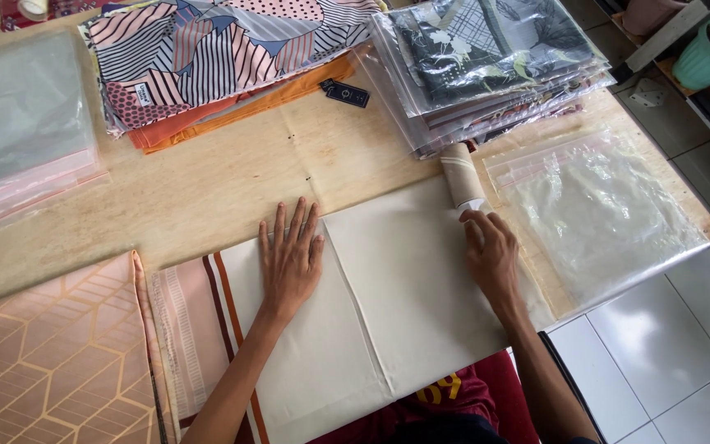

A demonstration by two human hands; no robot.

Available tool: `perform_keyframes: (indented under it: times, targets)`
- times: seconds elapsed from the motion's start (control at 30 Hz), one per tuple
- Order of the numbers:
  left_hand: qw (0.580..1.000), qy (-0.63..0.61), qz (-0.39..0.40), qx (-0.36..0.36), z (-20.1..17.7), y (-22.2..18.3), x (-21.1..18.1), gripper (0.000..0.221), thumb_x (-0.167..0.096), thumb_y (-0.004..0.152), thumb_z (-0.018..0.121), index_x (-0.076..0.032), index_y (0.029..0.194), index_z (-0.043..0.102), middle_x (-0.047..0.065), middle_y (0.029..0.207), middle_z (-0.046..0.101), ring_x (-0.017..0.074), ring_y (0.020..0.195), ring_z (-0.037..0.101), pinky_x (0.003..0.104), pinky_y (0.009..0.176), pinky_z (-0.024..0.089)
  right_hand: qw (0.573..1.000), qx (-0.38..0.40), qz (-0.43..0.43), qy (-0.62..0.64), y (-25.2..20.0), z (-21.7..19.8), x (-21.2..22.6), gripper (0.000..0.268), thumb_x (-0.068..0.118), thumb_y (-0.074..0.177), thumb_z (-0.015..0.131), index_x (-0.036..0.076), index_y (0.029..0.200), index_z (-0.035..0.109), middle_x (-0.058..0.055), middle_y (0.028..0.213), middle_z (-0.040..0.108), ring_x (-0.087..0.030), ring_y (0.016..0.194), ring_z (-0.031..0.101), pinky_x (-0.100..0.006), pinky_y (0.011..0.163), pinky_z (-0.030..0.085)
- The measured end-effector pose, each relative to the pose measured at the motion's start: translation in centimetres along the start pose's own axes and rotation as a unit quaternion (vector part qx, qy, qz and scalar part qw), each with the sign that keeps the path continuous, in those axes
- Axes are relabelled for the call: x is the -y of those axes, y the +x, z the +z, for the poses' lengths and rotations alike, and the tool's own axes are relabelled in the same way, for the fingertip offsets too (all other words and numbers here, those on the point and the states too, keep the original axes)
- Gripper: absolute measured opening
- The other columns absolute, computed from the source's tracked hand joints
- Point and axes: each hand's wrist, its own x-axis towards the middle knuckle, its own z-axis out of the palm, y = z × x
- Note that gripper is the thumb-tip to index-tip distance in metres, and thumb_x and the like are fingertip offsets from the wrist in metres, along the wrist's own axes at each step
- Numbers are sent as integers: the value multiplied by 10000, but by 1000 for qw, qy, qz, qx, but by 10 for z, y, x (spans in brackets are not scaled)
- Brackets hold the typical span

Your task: The person unfolds a piece of patterned fabric on a table and uses a lint roller to remove lint or dust from its surface.

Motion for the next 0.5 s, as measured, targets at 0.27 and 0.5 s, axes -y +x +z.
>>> perform_keyframes:
  times: [0.27,0.5]
  targets:
    - [1000,-18,-16,18,-5,1,-4,528,-391,1076,334,-252,1582,393,20,1669,319,341,1544,220,639,1199,125,985,102,-106,91,-49,47,54,191,110,945,600,205,1026,745,-74,837,684,-339,811,687,-442,730,566]
    - [1000,-4,-7,11,0,1,-1,538,-371,1065,361,-248,1588,381,26,1674,310,348,1539,236,640,1197,147,996,40,-54,65,-15,13,13,178,50,937,613,115,1056,727,-179,884,683,-431,843,676,-515,771,551]
